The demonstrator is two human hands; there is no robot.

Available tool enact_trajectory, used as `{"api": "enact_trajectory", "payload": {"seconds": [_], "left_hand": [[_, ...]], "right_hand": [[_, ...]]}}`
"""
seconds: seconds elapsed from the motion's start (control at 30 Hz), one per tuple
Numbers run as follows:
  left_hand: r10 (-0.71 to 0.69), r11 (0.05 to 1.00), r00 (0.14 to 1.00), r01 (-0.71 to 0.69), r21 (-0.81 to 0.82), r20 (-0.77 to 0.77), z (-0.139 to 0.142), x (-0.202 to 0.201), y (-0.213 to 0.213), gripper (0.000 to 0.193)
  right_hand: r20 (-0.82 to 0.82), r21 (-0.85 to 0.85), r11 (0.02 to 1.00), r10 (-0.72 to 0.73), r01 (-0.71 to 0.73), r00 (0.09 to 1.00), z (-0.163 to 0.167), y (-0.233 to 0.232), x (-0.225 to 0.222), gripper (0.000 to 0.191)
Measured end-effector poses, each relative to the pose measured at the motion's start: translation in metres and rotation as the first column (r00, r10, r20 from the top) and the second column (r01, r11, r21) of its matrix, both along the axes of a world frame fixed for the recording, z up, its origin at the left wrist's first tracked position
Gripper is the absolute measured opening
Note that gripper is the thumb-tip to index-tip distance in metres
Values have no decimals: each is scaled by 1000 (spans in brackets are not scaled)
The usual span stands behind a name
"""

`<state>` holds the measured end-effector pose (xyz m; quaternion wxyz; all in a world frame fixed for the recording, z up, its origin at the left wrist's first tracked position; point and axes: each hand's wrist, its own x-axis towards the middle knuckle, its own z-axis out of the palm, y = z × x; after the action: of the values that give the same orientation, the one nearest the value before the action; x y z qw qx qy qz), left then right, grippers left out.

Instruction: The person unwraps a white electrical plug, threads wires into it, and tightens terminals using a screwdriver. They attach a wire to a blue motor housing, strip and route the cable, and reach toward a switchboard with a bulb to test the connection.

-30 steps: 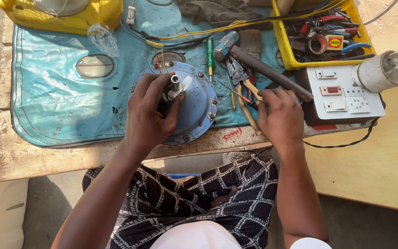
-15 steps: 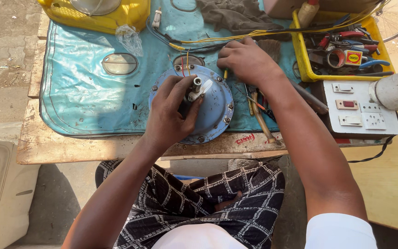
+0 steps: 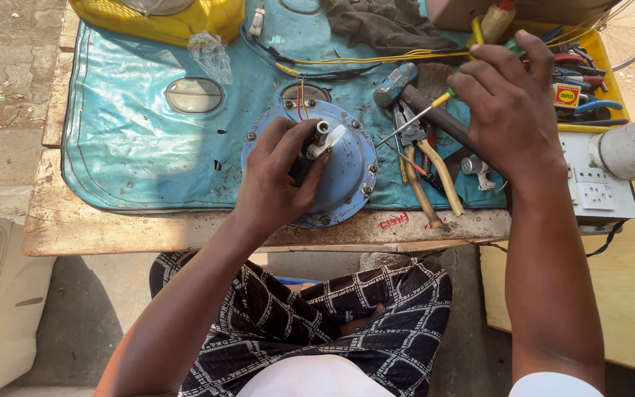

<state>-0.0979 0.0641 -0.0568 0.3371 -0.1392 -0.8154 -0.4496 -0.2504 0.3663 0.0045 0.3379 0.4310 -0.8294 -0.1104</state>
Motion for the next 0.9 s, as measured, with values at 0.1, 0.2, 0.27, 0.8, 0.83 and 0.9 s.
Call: {"api": "enact_trajectory", "payload": {"seconds": [0.1,0.2,0.27,0.8,0.83,0.9], "left_hand": [[-1,1000,1000,1,1,0,-1,0,1,43],[4,1000,1000,-4,3,5,-1,1,2,43],[1,1000,1000,-1,2,-3,-1,0,1,43],[-5,1000,1000,5,16,4,-1,1,3,44],[-3,1000,1000,3,17,7,-1,1,3,43],[-3,1000,1000,3,20,10,-1,1,3,43]], "right_hand": [[199,-245,964,-49,99,979,-2,19,39,22],[455,-599,765,82,237,886,-22,18,89,19],[431,-662,736,219,142,875,-39,7,122,27],[367,-653,755,240,66,899,-59,-18,171,32],[369,-652,756,241,65,897,-60,-18,171,32],[390,-653,753,242,81,889,-61,-18,171,32]]}}
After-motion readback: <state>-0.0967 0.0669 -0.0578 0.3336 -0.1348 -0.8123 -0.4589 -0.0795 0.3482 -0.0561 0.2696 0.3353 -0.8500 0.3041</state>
